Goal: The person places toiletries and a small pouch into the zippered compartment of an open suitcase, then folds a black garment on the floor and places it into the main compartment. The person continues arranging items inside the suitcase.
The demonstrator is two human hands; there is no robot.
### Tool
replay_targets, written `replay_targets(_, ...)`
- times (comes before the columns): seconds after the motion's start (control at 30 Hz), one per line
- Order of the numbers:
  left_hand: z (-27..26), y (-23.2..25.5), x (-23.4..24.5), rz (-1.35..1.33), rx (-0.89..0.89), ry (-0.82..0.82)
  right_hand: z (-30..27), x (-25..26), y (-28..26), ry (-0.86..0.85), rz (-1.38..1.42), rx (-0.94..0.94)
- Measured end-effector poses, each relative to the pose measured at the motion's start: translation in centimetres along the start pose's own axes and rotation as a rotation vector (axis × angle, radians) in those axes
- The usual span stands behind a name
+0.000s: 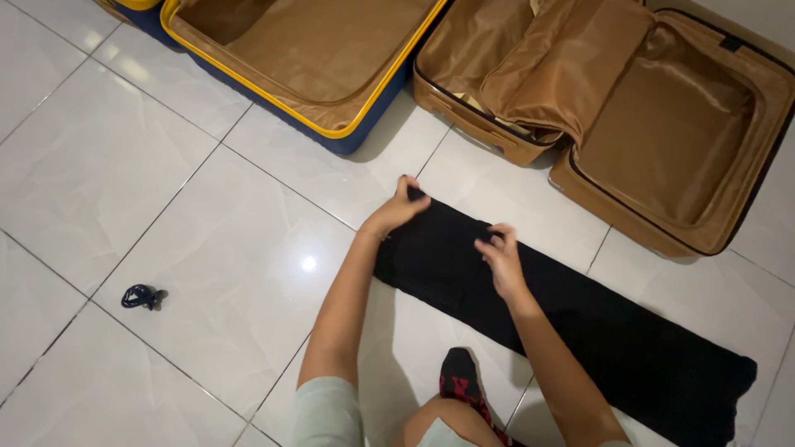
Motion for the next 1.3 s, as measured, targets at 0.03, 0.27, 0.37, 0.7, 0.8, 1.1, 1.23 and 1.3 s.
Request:
replay_targets(0.03, -0.6, -0.4, -0.2, 0.073, 0.019, -0.097, -0.2, -0.1, 0.2, -0.06, -0.057, -0.024)
replay_targets(0.27, -3.8, 1.3, 0.2, 0.297, -0.155, -0.146, -0.3, 0.9, 3.1, -0.128, -0.087, -0.107)
replay_targets(0.37, -4.7, 2.2, -0.1, 0.445, -0.016, -0.214, -0.6, 1.5, 3.3, -0.125, -0.147, -0.144)
replay_targets(0.7, -8.4, 3.1, 0.5, 1.124, -0.051, 0.176, -8.4, 12.6, -1.4, -0.315, -0.811, 0.088)
replay_targets(0.8, -9.0, 5.5, -6.0, 1.203, -0.33, 0.25, -11.2, 18.6, -4.5, -0.179, -0.954, 0.132)
replay_targets(1.1, -9.9, 5.0, -25.6, 1.705, -0.615, -0.247, -21.9, 33.6, -8.9, -0.103, -1.81, -0.087)
replay_targets(1.23, -8.7, 4.6, -25.1, 1.773, -0.544, -0.197, -24.4, 37.4, -11.0, 0.017, -1.848, 0.142)
replay_targets(1.3, -8.4, 4.9, -24.0, 1.73, -0.492, -0.202, -24.8, 38.8, -12.0, -0.009, -1.824, 0.274)
Point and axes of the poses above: each hand's wrist, its own z-axis towards the middle knuckle, its own x-axis out of the back of the hand, y = z × x, the point moved 6 cm from there along z, towards the middle knuckle, and after that the axes turned 11 degrees about z, right-handed, at the moved point
